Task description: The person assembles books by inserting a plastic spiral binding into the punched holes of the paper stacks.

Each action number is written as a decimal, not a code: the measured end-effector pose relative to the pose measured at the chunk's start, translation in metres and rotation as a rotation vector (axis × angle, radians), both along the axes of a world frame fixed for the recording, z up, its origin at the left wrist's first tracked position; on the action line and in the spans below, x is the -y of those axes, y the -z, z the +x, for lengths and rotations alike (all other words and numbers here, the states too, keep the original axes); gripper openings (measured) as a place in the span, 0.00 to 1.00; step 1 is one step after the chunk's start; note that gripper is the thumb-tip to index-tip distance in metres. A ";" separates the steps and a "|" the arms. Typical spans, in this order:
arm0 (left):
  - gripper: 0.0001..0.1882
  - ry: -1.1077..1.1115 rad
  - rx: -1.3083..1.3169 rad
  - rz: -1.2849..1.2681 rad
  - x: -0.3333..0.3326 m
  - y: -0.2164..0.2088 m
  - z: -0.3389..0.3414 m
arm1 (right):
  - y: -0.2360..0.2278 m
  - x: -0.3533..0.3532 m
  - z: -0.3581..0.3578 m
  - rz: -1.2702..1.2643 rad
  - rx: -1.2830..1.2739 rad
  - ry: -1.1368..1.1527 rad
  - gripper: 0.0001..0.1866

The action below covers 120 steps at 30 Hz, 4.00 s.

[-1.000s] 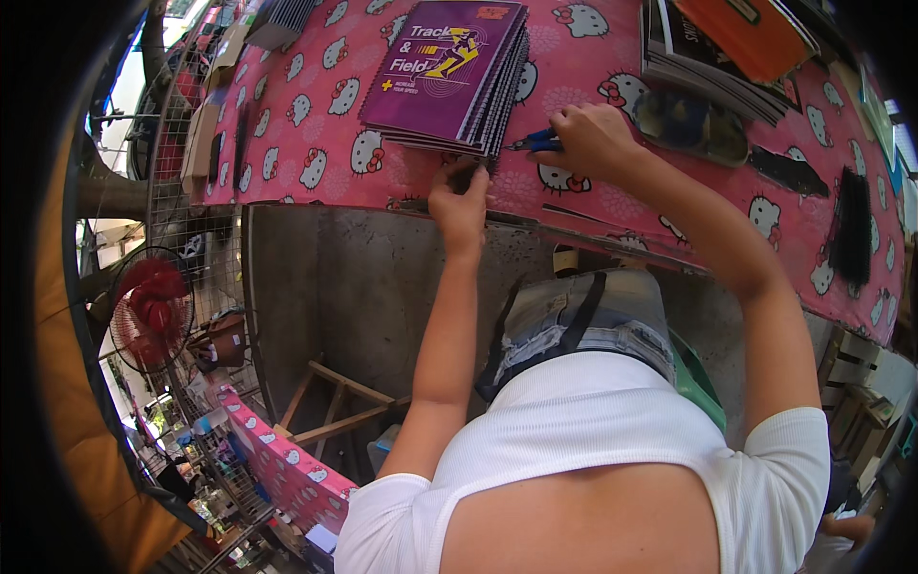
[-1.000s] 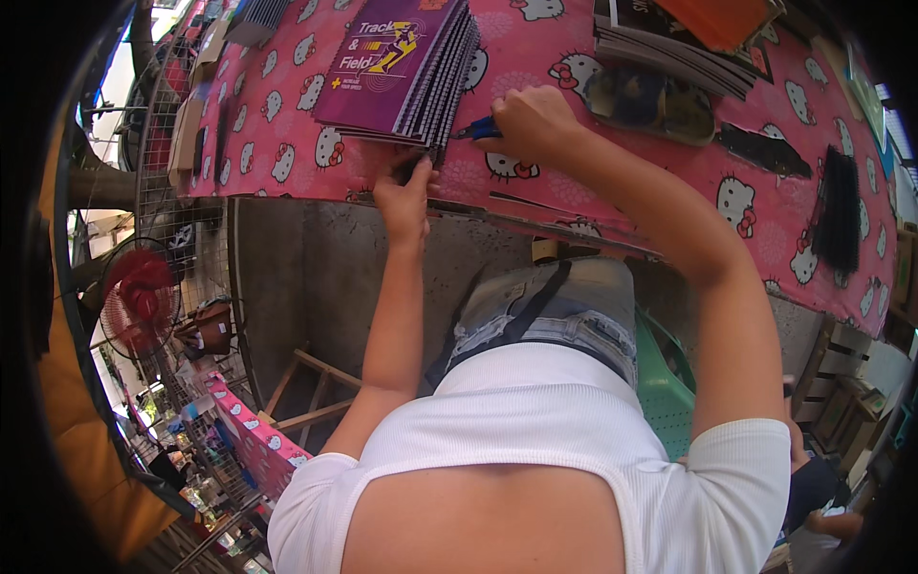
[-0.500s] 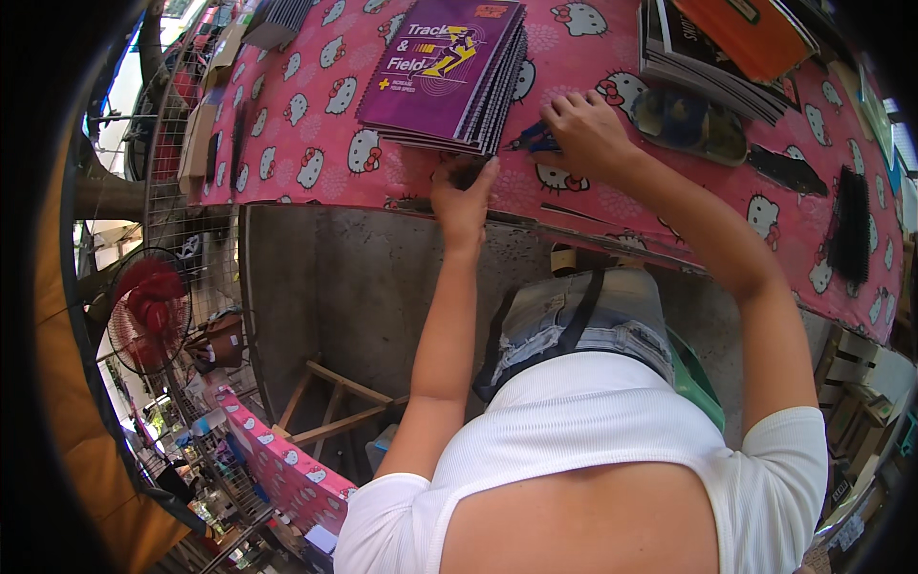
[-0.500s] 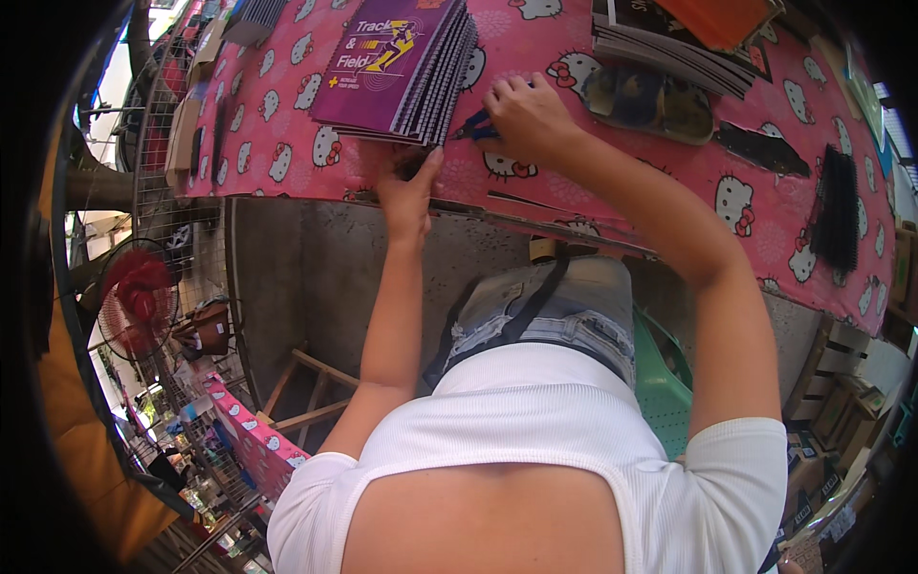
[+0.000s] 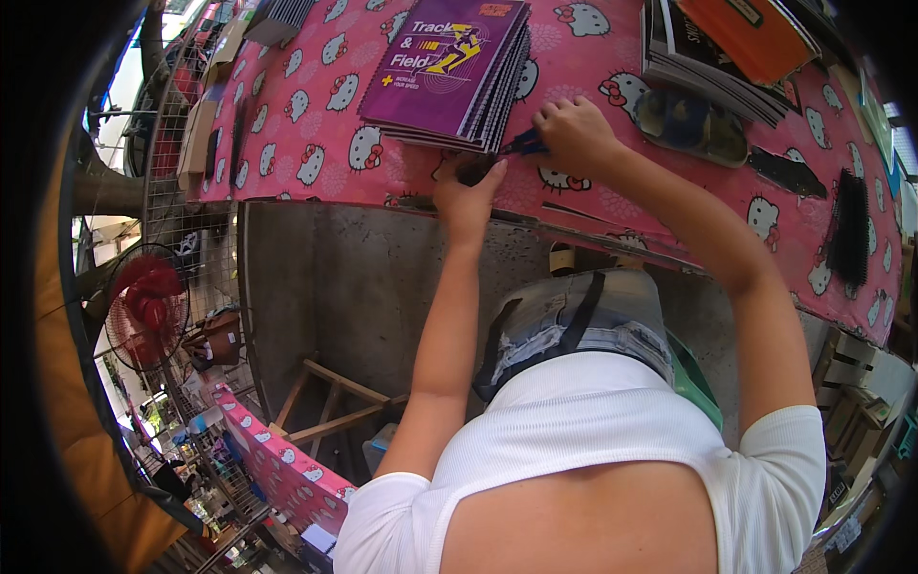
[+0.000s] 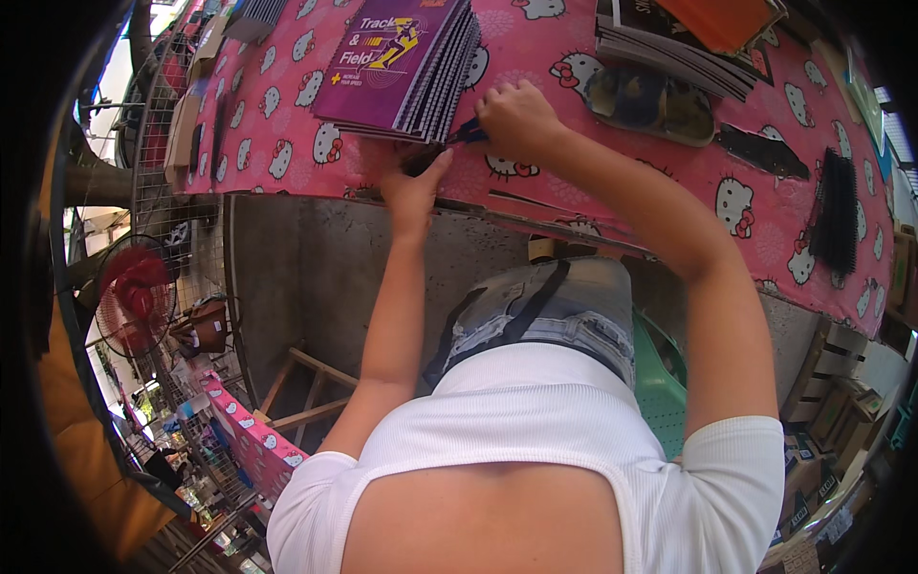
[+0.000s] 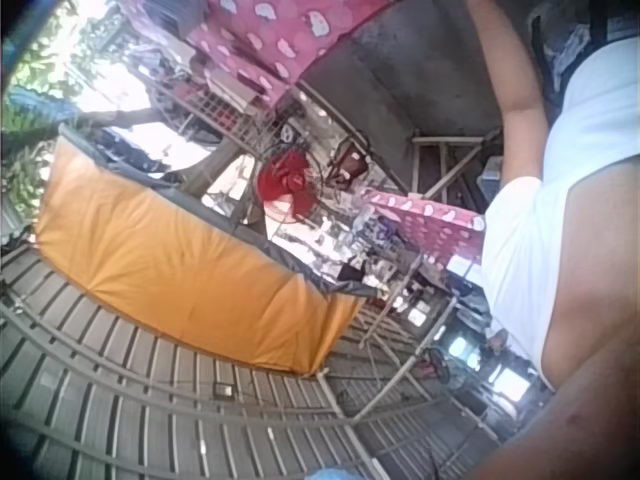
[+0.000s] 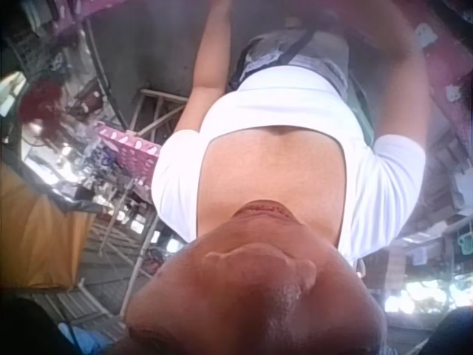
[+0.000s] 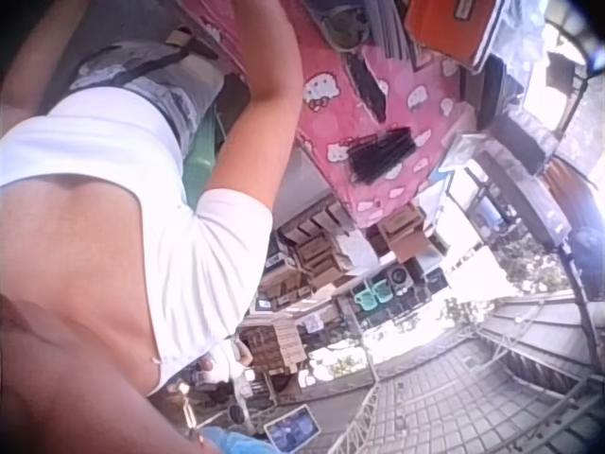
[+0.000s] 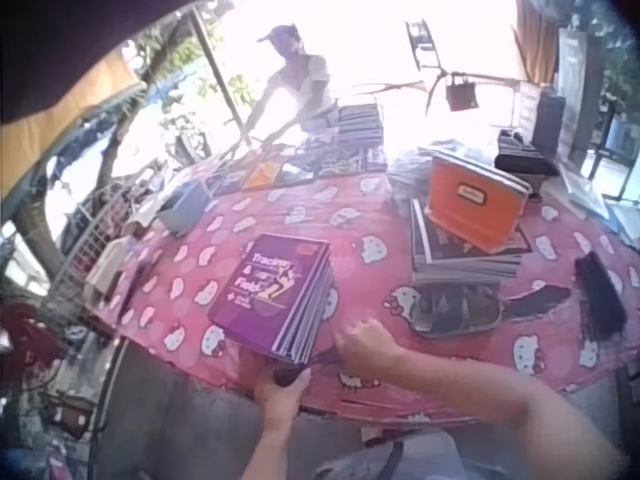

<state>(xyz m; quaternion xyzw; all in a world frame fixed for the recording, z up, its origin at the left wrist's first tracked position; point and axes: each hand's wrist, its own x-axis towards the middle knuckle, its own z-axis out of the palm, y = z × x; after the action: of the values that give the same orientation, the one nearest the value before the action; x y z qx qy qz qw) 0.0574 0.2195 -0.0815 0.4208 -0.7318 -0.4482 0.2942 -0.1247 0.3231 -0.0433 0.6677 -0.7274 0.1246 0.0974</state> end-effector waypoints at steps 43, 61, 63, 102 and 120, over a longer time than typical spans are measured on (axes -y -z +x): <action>0.06 0.633 -0.479 0.807 -0.046 -0.253 -0.568 | -0.056 -0.412 -0.044 -0.739 1.967 0.651 0.32; 0.38 0.771 0.080 -0.388 -0.003 -0.281 -0.319 | -0.069 -0.328 -0.103 -0.024 1.662 0.365 0.14; 0.41 0.771 0.175 -0.555 0.015 -0.260 -0.242 | -0.060 -0.283 -0.089 0.059 1.541 0.280 0.14; 0.37 0.585 0.486 -0.777 0.077 -0.101 -0.081 | -0.017 -0.003 -0.001 -0.487 0.405 -0.165 0.20; 0.46 0.600 0.595 -0.836 0.070 -0.107 -0.085 | -0.019 0.004 -0.027 -0.011 0.854 -0.123 0.21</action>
<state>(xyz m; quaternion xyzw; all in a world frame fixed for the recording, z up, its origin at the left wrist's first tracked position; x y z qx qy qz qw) -0.0279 0.1494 0.0254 0.1517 -0.9842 -0.0486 0.0778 -0.1519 0.3192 -0.0245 0.5980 -0.6605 0.3990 -0.2164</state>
